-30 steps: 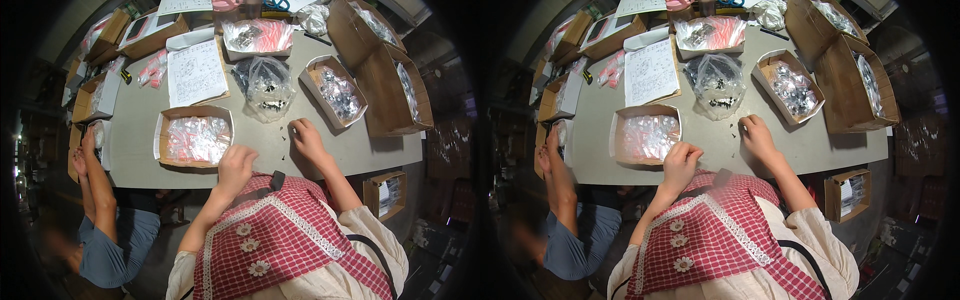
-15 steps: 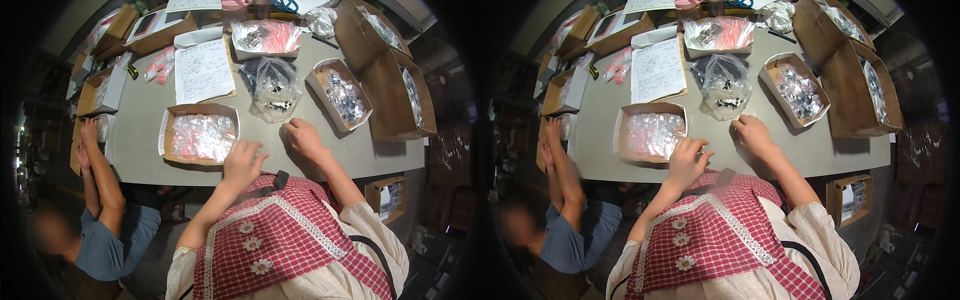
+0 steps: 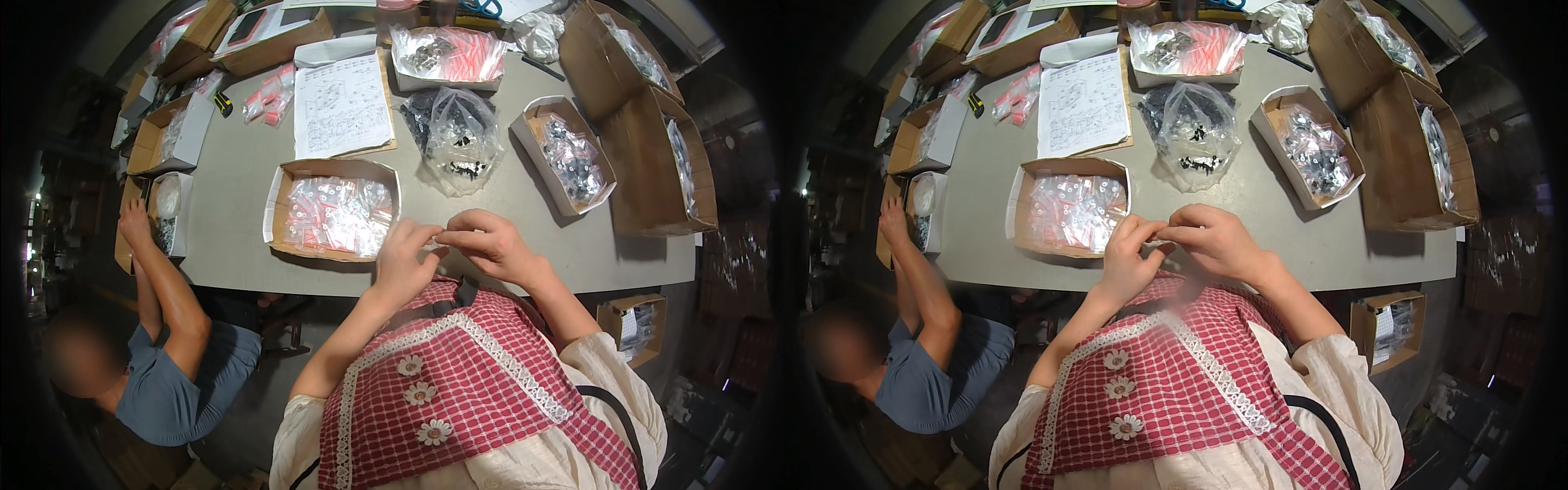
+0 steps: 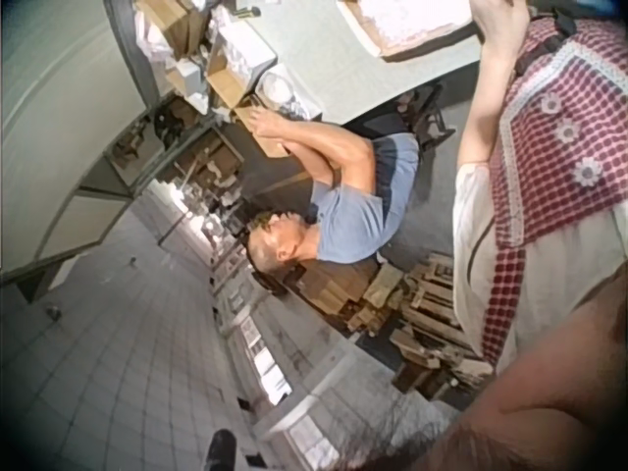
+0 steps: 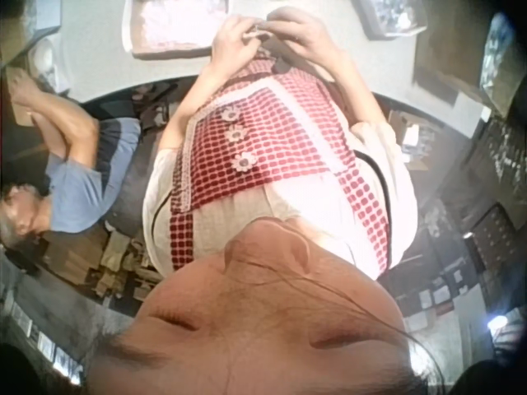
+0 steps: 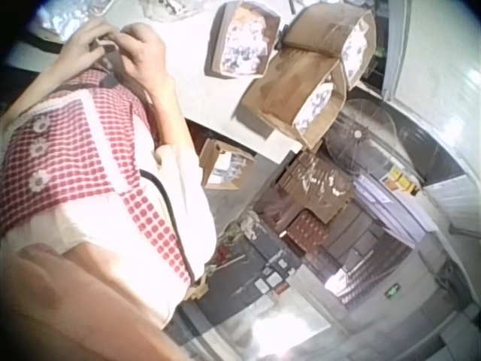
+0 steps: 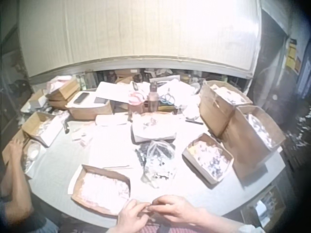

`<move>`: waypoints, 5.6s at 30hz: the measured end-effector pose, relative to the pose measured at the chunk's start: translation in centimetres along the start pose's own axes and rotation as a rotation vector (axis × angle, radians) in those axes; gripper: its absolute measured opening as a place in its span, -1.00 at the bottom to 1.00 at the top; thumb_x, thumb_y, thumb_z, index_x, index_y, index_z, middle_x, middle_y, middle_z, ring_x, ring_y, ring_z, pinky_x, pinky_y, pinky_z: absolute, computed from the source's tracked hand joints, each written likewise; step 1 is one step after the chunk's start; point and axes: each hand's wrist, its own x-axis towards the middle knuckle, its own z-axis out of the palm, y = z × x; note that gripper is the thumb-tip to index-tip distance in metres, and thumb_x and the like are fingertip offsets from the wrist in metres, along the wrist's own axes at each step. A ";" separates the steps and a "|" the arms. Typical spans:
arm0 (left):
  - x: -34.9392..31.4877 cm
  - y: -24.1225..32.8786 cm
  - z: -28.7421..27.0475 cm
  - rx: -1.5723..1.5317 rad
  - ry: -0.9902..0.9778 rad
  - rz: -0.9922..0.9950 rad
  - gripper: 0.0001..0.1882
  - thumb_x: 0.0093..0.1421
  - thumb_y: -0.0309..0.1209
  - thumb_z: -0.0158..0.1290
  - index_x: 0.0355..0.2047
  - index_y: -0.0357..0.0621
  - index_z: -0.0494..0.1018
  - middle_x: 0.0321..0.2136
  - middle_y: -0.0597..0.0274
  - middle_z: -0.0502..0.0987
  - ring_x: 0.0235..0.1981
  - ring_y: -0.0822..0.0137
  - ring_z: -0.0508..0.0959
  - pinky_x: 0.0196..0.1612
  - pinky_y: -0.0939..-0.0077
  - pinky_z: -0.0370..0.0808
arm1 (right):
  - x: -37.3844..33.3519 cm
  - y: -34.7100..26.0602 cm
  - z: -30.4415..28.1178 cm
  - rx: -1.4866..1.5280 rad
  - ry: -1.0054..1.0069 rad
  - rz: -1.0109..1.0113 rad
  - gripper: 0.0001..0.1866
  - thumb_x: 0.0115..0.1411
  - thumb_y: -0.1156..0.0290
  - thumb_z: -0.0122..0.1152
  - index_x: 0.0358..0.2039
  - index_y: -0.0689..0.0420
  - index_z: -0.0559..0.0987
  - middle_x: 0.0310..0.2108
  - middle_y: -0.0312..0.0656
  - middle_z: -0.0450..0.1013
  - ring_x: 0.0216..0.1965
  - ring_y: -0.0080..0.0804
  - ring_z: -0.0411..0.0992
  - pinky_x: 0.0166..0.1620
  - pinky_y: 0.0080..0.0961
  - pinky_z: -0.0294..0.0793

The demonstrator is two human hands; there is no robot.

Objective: The person picks up small metal components from a box, places them into individual plastic bags, and seals the bags.

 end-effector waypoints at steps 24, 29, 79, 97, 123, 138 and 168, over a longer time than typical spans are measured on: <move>0.0 0.0 0.1 -0.063 0.001 -0.045 -0.77 0.01 -0.53 0.28 -0.26 -0.15 0.61 -0.40 0.21 0.46 -0.36 0.31 0.52 -0.42 0.52 0.53 | -6.5 4.3 1.9 -0.327 -0.232 0.380 -0.81 0.13 0.45 0.17 -0.22 0.14 0.52 -0.35 -0.06 0.43 -0.33 -0.03 0.47 -0.27 -0.20 0.48; 0.0 0.2 -0.2 -0.028 0.009 -0.021 -0.77 -0.02 -0.51 0.27 -0.30 -0.11 0.61 -0.41 0.21 0.47 -0.32 0.19 0.49 -0.25 0.37 0.44 | -4.3 2.1 1.1 -0.042 -0.026 0.291 -0.84 0.11 0.54 0.21 -0.26 0.20 0.54 -0.35 -0.14 0.43 -0.39 -0.27 0.48 -0.32 -0.40 0.48; 0.2 -0.2 -1.6 -0.805 -0.091 -0.622 -0.89 0.30 -0.43 0.09 -0.34 -0.21 0.48 -0.53 0.34 0.53 -0.55 0.61 0.45 -0.49 0.74 0.37 | 0.6 1.1 1.7 1.122 -0.215 0.903 -0.77 0.27 0.28 0.20 -0.43 0.14 0.47 -0.53 -0.36 0.39 -0.60 -0.62 0.34 -0.49 -0.69 0.31; 1.7 -6.6 -3.7 0.568 -0.147 -0.411 -0.82 0.12 -0.41 0.13 -0.42 -0.31 0.46 -0.55 -0.06 0.52 -0.39 -0.16 0.54 -0.25 0.02 0.48 | -2.5 1.8 0.3 0.890 0.431 0.696 -0.84 0.20 0.48 0.22 -0.20 0.20 0.56 -0.31 -0.28 0.52 -0.36 -0.56 0.47 -0.26 -0.59 0.47; -1.4 -5.9 -5.8 -0.540 0.057 -0.711 -0.80 0.24 -0.48 0.15 -0.15 -0.26 0.48 -0.56 0.39 0.49 -0.58 0.64 0.39 -0.55 0.76 0.28 | -9.0 15.2 -14.2 0.014 0.879 0.751 -0.86 0.13 0.50 0.28 -0.28 0.21 0.60 -0.44 -0.20 0.55 -0.44 -0.41 0.52 -0.36 -0.48 0.56; -0.8 -4.1 -6.5 -0.607 0.171 -0.664 -0.84 0.34 -0.44 0.04 -0.15 -0.24 0.54 -0.41 0.44 0.52 -0.46 0.67 0.36 -0.41 0.77 0.26 | -5.2 8.9 -12.8 -0.714 0.853 0.415 -0.64 0.17 0.50 0.18 0.00 0.25 0.51 -0.11 -0.15 0.53 -0.09 -0.31 0.50 0.00 -0.39 0.46; -0.5 1.3 -3.6 -0.305 -0.098 -0.462 -0.86 0.21 -0.44 0.16 -0.31 -0.29 0.58 -0.46 0.14 0.62 -0.46 0.41 0.59 -0.37 0.52 0.51 | 0.5 0.5 2.4 0.480 -0.335 0.666 -0.71 0.26 0.20 0.22 -0.33 0.22 0.60 -0.52 -0.23 0.53 -0.47 -0.52 0.44 -0.37 -0.47 0.42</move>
